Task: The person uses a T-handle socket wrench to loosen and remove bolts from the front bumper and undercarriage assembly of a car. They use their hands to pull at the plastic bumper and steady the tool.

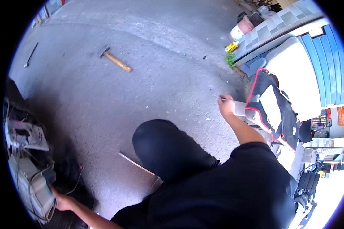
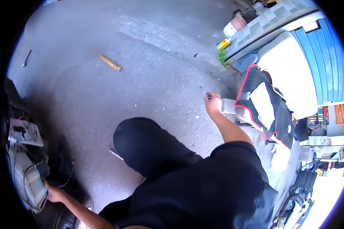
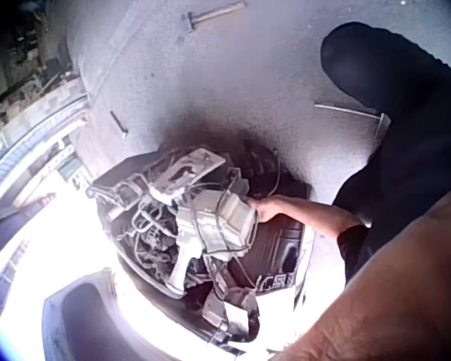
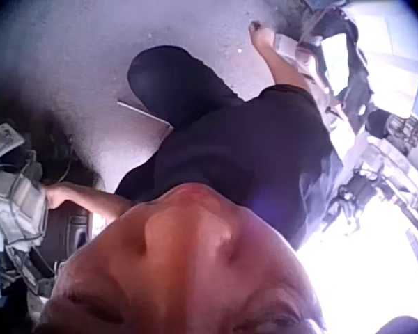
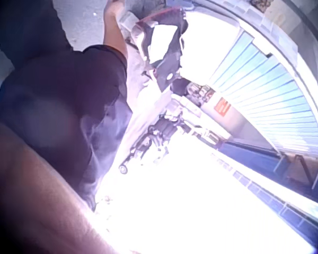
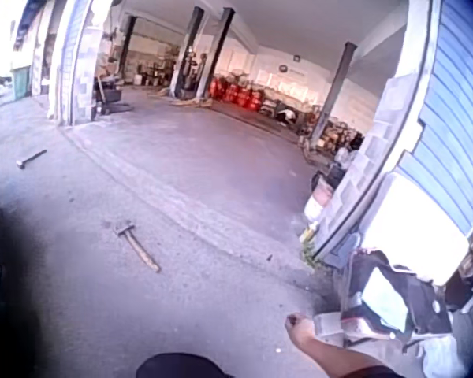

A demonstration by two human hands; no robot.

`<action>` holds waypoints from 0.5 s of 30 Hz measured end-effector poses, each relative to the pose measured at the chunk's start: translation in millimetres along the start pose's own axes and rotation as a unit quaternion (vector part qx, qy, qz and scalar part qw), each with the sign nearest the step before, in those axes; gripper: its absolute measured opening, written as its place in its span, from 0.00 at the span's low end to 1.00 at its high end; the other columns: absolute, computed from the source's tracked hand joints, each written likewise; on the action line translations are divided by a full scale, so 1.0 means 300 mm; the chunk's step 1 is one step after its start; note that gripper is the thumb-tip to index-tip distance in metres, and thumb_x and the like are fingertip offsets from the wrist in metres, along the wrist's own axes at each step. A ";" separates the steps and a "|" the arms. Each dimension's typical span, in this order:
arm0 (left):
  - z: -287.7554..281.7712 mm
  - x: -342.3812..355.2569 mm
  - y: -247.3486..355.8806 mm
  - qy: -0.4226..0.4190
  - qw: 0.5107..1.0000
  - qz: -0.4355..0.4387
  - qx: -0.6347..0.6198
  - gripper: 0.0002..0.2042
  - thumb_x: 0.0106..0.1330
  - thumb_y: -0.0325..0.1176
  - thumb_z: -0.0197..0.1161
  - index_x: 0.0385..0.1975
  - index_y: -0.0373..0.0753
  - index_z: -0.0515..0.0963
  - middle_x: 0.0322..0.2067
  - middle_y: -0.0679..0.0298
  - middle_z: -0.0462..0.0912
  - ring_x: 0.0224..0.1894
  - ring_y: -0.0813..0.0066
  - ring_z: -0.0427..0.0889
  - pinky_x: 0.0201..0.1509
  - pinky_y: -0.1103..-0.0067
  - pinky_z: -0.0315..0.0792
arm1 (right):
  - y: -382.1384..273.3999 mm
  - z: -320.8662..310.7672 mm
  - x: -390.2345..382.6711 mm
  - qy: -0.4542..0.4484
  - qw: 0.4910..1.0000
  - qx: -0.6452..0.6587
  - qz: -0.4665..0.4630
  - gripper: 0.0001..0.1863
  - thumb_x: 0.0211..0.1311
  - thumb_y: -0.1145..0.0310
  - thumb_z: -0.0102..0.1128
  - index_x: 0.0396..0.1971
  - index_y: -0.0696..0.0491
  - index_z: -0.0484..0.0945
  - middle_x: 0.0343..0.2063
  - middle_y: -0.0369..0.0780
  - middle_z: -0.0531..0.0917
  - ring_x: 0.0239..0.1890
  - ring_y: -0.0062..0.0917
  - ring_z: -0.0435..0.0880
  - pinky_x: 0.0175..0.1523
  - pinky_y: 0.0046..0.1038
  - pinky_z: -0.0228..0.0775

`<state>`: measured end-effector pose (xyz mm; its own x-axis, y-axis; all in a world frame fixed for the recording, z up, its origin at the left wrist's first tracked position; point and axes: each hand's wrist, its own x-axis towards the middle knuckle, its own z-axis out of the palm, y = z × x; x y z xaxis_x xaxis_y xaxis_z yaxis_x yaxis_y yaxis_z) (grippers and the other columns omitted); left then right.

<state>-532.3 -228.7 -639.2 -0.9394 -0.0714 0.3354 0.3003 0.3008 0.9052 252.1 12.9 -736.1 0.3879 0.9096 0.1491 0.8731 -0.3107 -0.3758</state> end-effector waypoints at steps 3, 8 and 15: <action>-0.002 0.020 -0.030 -0.027 0.999 -0.024 -0.006 0.16 0.49 0.35 0.80 0.28 0.29 0.83 0.28 0.60 0.84 0.27 0.74 0.78 0.33 0.78 0.74 | 0.137 -0.207 -0.002 0.171 0.977 -0.040 -0.124 0.06 0.57 0.68 0.62 0.33 0.51 0.83 0.31 0.41 0.81 0.32 0.32 0.81 0.40 0.32 0.76; 0.005 0.013 -0.018 -0.026 0.997 -0.069 0.028 0.26 0.52 0.37 0.77 0.46 0.25 0.78 0.47 0.52 0.83 0.44 0.64 0.82 0.51 0.72 0.78 | 0.283 -0.588 0.151 0.221 0.954 -0.202 0.032 0.10 0.60 0.65 0.59 0.38 0.52 0.82 0.39 0.44 0.81 0.40 0.38 0.82 0.46 0.37 0.76; -0.021 -0.092 0.116 -0.050 0.996 -0.031 0.067 0.17 0.57 0.42 0.73 0.31 0.30 0.85 0.28 0.59 0.85 0.27 0.73 0.78 0.36 0.72 0.74 | 0.421 -0.558 0.373 0.012 0.952 -0.277 0.132 0.16 0.65 0.62 0.54 0.48 0.53 0.79 0.50 0.46 0.81 0.50 0.38 0.82 0.53 0.36 0.75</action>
<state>-494.8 -222.1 -615.3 -0.9695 -0.0009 0.2453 0.2218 0.4232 0.8785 455.2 29.3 -614.0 0.6168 0.7748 0.1391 0.7633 -0.6318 0.1349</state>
